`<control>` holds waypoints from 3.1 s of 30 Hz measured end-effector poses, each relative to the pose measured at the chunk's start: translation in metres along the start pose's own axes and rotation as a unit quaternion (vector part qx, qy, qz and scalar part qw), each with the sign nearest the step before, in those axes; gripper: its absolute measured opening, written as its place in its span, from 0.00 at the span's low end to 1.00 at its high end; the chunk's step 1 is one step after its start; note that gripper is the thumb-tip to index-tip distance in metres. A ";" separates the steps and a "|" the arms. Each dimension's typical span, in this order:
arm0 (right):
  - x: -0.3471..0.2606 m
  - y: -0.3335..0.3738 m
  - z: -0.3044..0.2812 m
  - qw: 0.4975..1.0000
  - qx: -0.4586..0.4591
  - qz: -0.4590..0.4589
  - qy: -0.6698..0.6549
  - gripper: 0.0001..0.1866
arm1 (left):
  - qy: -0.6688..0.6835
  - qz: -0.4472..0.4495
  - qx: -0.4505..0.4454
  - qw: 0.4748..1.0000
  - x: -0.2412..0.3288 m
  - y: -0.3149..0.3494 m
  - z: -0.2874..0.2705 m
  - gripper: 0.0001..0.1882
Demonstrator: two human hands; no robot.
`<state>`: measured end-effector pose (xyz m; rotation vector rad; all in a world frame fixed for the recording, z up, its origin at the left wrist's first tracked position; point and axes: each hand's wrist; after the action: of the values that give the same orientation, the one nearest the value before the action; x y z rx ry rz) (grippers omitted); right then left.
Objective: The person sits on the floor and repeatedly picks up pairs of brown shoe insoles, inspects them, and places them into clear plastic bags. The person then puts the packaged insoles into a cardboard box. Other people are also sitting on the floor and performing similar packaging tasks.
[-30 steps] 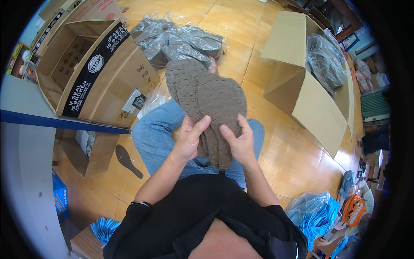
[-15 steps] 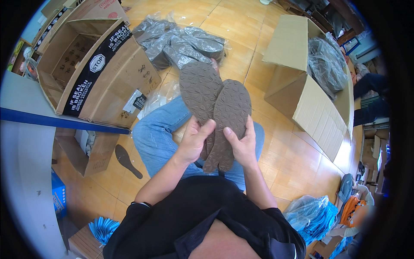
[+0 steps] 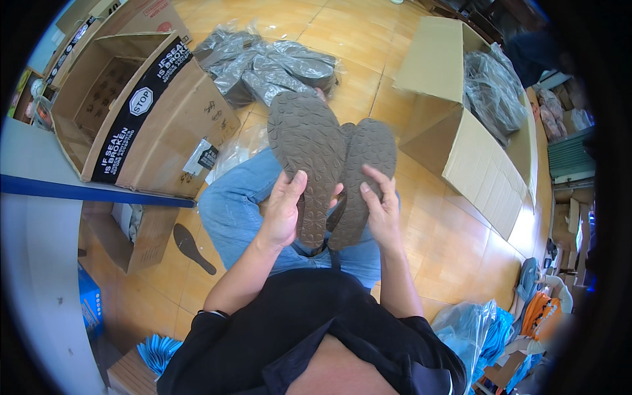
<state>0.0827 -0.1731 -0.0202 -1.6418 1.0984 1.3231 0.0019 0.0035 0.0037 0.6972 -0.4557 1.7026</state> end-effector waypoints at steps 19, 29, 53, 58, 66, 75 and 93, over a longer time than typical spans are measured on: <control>0.009 0.014 0.024 0.998 0.035 0.051 -0.021 0.09 | -0.204 0.016 0.035 0.978 -0.020 -0.004 -0.002 0.19; 0.021 0.008 -0.004 0.968 0.090 0.137 -0.189 0.05 | -0.050 0.060 0.134 0.988 0.025 -0.016 -0.014 0.16; 0.019 0.010 0.013 0.974 0.038 0.151 -0.163 0.03 | -0.116 0.359 0.143 0.915 0.104 -0.027 -0.011 0.20; 0.033 0.010 0.015 0.976 0.013 0.119 -0.181 0.04 | -0.065 0.416 0.154 0.894 0.257 -0.056 -0.004 0.21; 0.013 -0.009 0.024 0.998 0.008 0.004 -0.068 0.09 | -0.105 0.031 0.160 0.981 0.028 -0.060 -0.034 0.25; -0.059 -0.019 0.022 0.940 -0.061 -0.259 0.214 0.37 | 0.067 0.079 0.027 0.994 -0.012 -0.043 0.038 0.26; -0.053 -0.010 0.033 0.873 0.159 0.065 -0.456 0.14 | 0.037 0.231 0.031 0.972 0.052 -0.040 0.020 0.33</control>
<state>0.0757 -0.1300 0.0258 -0.5506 0.7635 1.6288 0.0377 0.0391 0.0508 0.5977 -0.5447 2.1814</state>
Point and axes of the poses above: each hand's wrist, its own y-axis away from the middle knuckle, its own z-axis out of the palm, x = y × z, and after that the axes turned 3 degrees about z, right-handed
